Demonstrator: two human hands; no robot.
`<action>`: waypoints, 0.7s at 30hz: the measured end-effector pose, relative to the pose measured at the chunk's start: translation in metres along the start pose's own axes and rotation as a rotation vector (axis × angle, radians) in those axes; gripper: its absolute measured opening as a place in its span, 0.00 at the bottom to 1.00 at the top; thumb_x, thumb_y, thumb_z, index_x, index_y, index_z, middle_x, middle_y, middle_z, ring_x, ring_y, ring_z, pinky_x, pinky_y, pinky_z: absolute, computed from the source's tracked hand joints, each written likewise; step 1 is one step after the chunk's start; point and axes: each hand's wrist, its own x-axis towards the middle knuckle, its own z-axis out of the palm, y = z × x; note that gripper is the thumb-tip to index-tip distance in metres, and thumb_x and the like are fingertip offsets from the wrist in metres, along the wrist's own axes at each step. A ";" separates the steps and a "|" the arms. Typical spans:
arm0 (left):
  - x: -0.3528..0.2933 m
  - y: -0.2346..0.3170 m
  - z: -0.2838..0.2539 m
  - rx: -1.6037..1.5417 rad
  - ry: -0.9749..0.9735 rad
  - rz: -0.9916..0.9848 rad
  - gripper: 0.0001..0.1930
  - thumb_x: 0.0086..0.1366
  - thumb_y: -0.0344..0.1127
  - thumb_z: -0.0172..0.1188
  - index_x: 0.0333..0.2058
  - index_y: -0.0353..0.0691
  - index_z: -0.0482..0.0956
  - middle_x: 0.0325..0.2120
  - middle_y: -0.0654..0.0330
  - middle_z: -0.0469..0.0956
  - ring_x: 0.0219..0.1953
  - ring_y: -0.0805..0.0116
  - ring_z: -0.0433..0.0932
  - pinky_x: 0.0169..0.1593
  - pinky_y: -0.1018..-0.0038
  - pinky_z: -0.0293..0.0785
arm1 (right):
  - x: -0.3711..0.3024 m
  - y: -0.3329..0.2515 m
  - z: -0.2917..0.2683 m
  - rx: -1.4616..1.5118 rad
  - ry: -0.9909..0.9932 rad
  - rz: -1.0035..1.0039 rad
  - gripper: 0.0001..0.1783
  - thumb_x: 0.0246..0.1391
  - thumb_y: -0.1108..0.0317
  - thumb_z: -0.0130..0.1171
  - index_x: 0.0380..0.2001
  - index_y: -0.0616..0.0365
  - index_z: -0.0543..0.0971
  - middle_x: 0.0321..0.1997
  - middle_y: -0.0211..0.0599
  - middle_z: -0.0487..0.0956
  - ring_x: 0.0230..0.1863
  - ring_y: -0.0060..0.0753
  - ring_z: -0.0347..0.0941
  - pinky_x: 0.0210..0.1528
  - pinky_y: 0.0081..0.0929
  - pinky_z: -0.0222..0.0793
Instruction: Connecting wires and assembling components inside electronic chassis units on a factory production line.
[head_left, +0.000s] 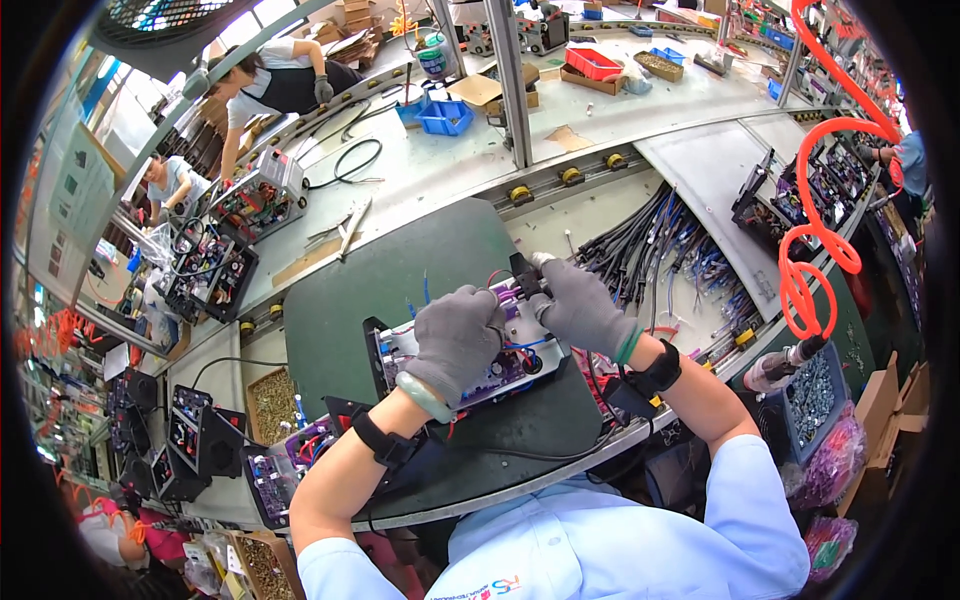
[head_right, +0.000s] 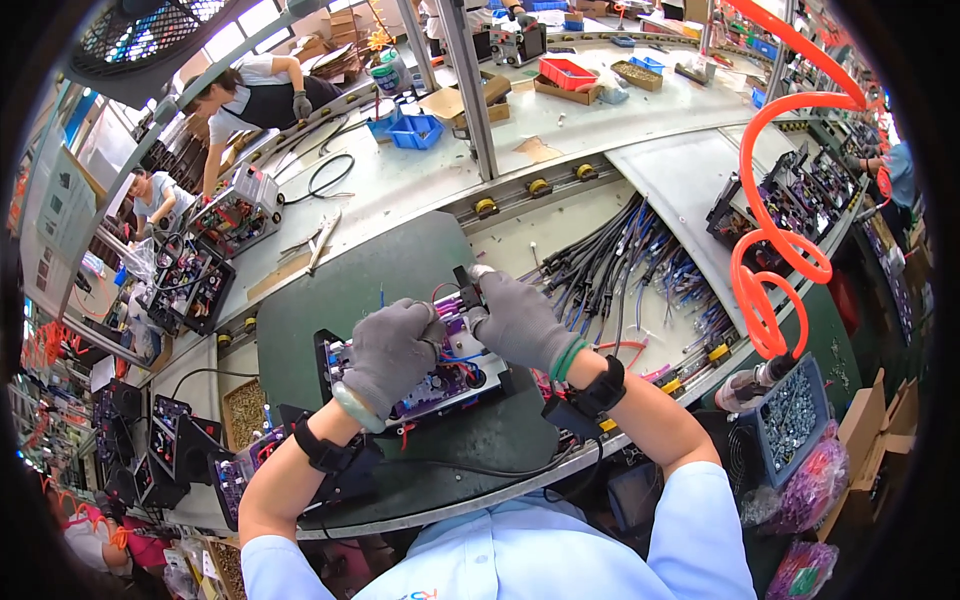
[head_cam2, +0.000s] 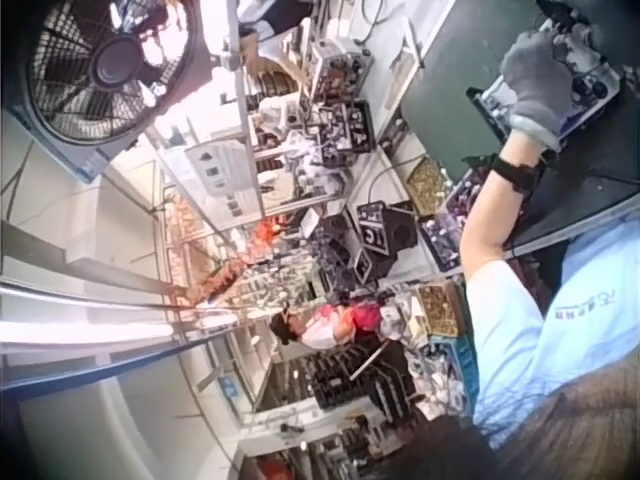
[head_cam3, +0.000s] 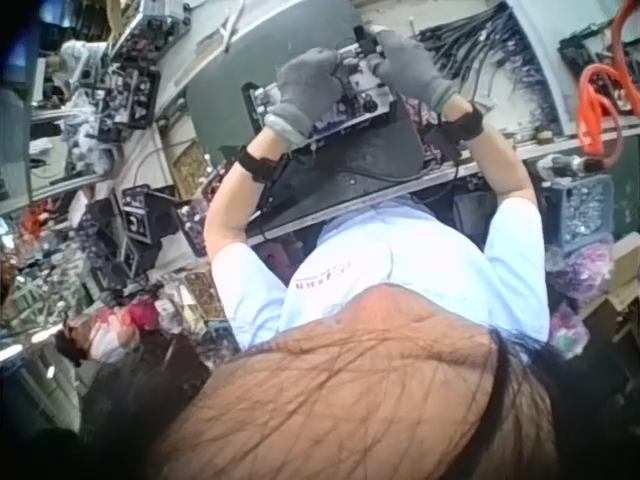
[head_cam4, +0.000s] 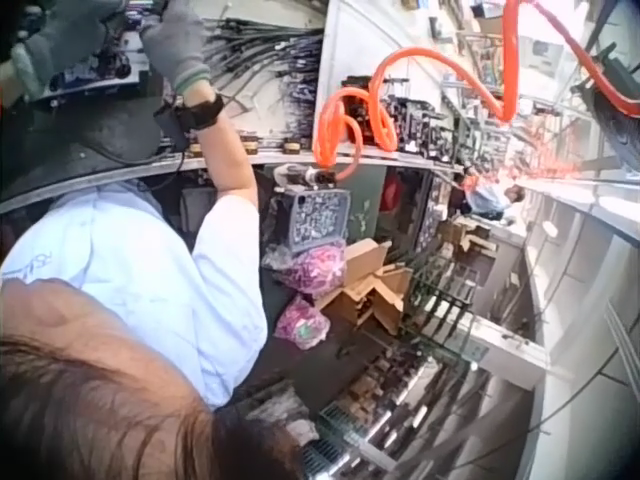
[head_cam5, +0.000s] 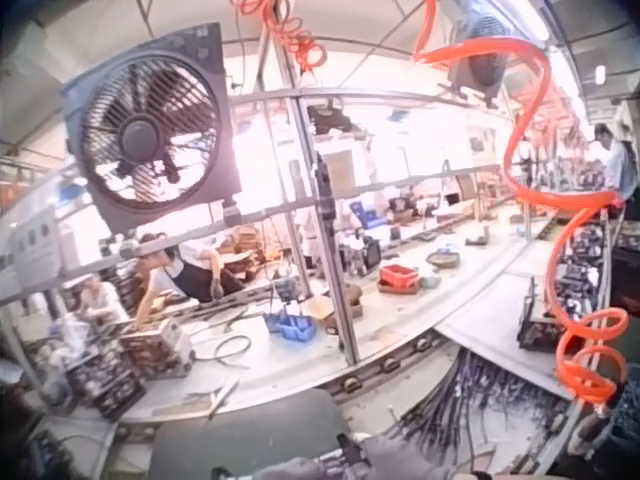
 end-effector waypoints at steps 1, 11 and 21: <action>0.001 -0.001 0.002 0.002 0.016 -0.025 0.07 0.61 0.39 0.65 0.29 0.44 0.81 0.28 0.56 0.79 0.33 0.51 0.81 0.36 0.57 0.76 | 0.001 0.001 0.000 -0.024 0.008 -0.013 0.29 0.57 0.62 0.57 0.61 0.61 0.69 0.48 0.54 0.78 0.49 0.58 0.79 0.52 0.48 0.74; 0.021 0.006 0.022 0.160 -0.025 0.160 0.05 0.50 0.32 0.67 0.25 0.43 0.79 0.28 0.57 0.79 0.31 0.53 0.82 0.35 0.58 0.77 | 0.003 0.001 0.011 -0.096 0.078 -0.074 0.27 0.55 0.63 0.58 0.56 0.64 0.71 0.45 0.52 0.77 0.44 0.58 0.79 0.47 0.48 0.76; -0.031 -0.012 -0.045 -0.022 0.101 0.121 0.16 0.58 0.32 0.67 0.45 0.39 0.81 0.41 0.49 0.83 0.43 0.51 0.84 0.44 0.63 0.80 | 0.001 0.021 0.014 0.115 0.165 -0.141 0.24 0.58 0.65 0.54 0.59 0.58 0.74 0.48 0.52 0.81 0.47 0.56 0.80 0.51 0.44 0.75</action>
